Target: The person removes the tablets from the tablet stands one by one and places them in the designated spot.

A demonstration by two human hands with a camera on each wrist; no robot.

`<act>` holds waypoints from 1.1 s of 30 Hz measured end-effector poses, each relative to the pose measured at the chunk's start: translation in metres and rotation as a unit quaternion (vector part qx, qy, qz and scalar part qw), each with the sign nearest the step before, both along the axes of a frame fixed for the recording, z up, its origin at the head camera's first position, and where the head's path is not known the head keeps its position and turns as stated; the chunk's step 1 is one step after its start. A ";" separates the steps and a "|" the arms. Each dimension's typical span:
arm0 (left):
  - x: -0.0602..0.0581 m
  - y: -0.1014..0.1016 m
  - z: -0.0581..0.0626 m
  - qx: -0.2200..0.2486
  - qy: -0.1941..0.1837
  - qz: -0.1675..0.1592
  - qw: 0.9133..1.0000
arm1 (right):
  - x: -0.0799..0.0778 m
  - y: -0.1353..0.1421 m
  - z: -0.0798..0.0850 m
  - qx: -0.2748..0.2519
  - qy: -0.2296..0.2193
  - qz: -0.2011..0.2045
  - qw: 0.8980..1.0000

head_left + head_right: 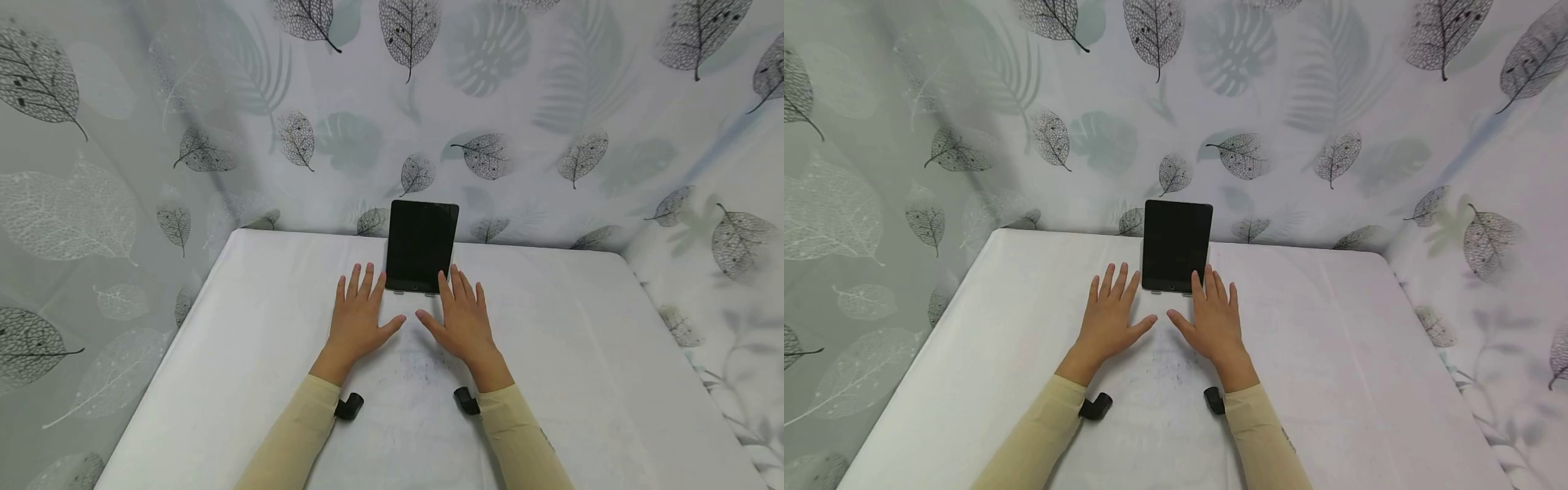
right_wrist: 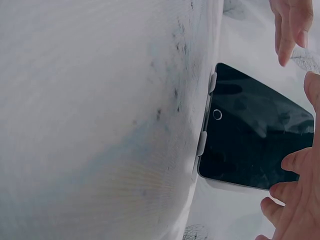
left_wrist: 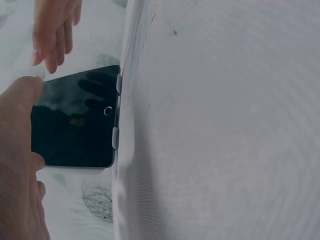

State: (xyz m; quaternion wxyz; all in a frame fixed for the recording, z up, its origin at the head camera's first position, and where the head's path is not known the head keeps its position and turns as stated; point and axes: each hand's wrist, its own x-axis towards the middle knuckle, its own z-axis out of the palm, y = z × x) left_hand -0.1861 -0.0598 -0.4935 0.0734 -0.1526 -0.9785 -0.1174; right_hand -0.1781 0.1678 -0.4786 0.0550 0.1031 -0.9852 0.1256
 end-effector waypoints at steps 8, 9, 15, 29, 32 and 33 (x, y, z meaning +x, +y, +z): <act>-0.002 0.002 -0.002 0.057 0.010 -0.024 0.998 | -0.002 0.003 0.003 -0.037 0.029 0.005 0.999; -0.003 0.003 -0.002 0.069 0.010 -0.027 0.997 | -0.003 0.003 0.003 -0.043 0.033 0.007 0.999; -0.011 0.008 -0.008 0.159 0.024 -0.047 0.986 | -0.011 0.003 -0.003 -0.077 0.076 -0.001 0.994; -0.026 0.029 -0.027 0.406 -0.009 -0.042 0.913 | -0.026 0.000 -0.018 -0.279 0.144 -0.041 0.949; -0.029 0.034 -0.027 0.436 -0.022 -0.041 0.899 | -0.030 0.000 -0.023 -0.318 0.136 -0.058 0.937; -0.029 0.036 -0.027 0.445 -0.030 -0.038 0.894 | -0.032 0.000 -0.025 -0.327 0.133 -0.064 0.933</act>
